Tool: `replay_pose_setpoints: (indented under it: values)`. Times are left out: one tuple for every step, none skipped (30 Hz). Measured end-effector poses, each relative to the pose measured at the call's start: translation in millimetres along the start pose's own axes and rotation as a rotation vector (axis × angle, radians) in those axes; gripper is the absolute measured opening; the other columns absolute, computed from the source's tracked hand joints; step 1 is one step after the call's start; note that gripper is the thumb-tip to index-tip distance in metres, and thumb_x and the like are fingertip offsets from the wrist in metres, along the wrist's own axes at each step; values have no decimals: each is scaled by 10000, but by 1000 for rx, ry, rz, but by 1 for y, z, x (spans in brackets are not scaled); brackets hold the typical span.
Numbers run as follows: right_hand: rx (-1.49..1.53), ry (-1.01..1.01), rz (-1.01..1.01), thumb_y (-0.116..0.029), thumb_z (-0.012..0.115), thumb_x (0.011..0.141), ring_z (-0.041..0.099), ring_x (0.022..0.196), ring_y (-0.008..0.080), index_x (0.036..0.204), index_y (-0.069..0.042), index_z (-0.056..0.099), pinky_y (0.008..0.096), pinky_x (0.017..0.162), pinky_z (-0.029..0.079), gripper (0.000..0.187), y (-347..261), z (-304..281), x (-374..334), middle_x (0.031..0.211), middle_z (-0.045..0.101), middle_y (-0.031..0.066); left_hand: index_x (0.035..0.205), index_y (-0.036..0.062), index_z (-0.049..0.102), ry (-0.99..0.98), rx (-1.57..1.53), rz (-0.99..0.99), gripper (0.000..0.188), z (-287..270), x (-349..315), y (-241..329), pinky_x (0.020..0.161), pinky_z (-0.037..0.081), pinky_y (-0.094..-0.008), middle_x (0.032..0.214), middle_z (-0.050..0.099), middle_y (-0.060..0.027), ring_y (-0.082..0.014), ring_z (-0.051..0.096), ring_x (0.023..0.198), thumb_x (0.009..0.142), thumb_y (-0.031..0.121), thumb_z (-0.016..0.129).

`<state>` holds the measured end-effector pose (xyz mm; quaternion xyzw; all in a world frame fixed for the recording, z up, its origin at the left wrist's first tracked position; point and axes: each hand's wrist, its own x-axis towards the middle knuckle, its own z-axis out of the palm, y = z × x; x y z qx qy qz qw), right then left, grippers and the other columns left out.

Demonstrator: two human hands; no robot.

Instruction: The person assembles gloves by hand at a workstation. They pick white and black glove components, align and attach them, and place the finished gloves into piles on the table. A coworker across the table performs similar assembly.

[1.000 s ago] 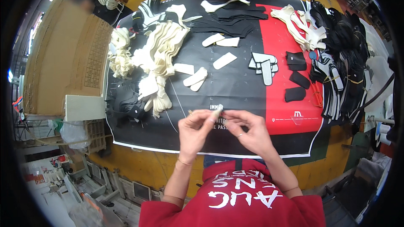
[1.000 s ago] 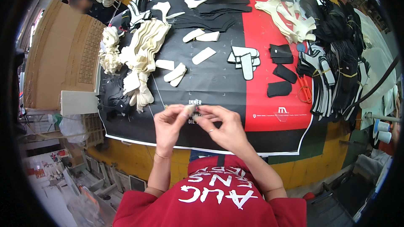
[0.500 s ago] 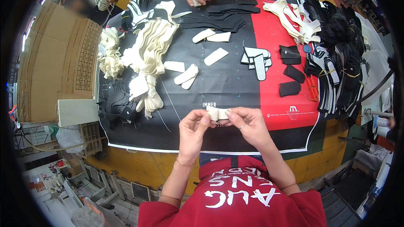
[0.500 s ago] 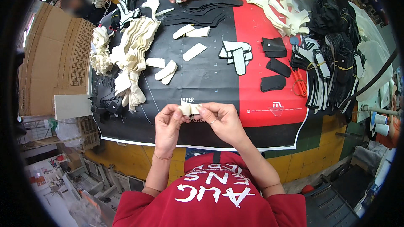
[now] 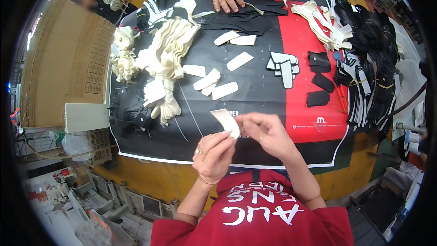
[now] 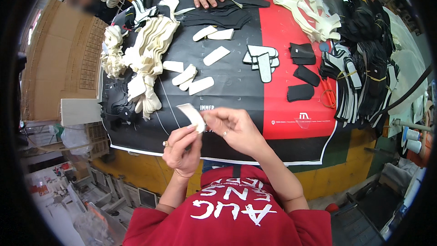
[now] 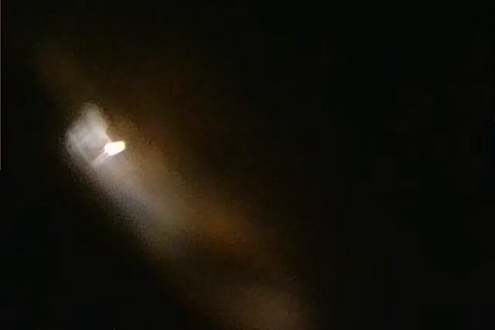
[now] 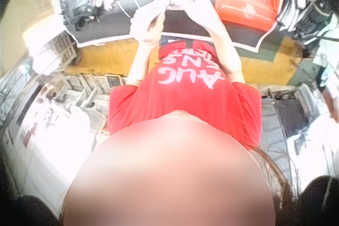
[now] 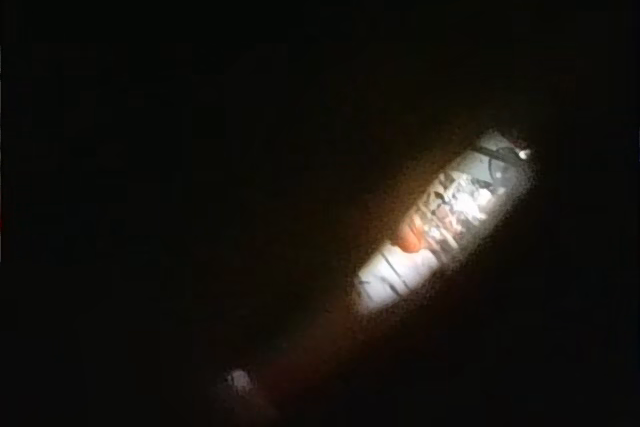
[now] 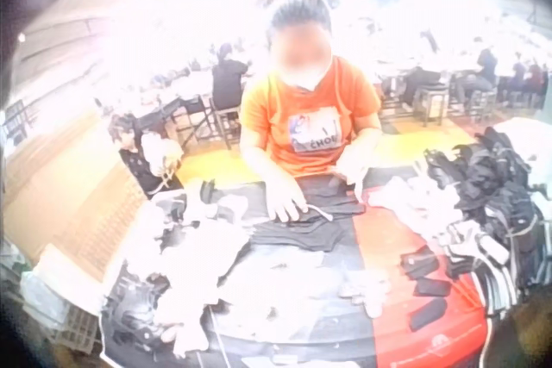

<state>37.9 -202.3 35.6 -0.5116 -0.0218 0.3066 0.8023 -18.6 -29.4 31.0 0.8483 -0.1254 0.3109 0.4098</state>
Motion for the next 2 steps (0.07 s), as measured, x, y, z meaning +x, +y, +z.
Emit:
replay_pose_setpoints:
  values:
    - [-77, -21, -50, -198, 605, 1030, 637, 1084, 156, 1289, 43, 627, 290, 942, 503, 354, 1, -2, -10, 1177, 688, 89, 970, 43, 735, -20, -46, -26, 290, 7, -1, 4, 746, 575, -346, 992, 729, -110, -258, 712, 832, 714, -55, 829]
    - [-41, -10, -144, -201, 639, 1011, 643, 1105, 169, 1283, 61, 624, 296, 990, 498, 378, 4, -1, -18, 1161, 694, 121, 972, 73, 743, -55, -78, -90, 283, 10, -3, 9, 755, 579, -338, 1060, 719, -106, -278, 715, 883, 727, -35, 835]
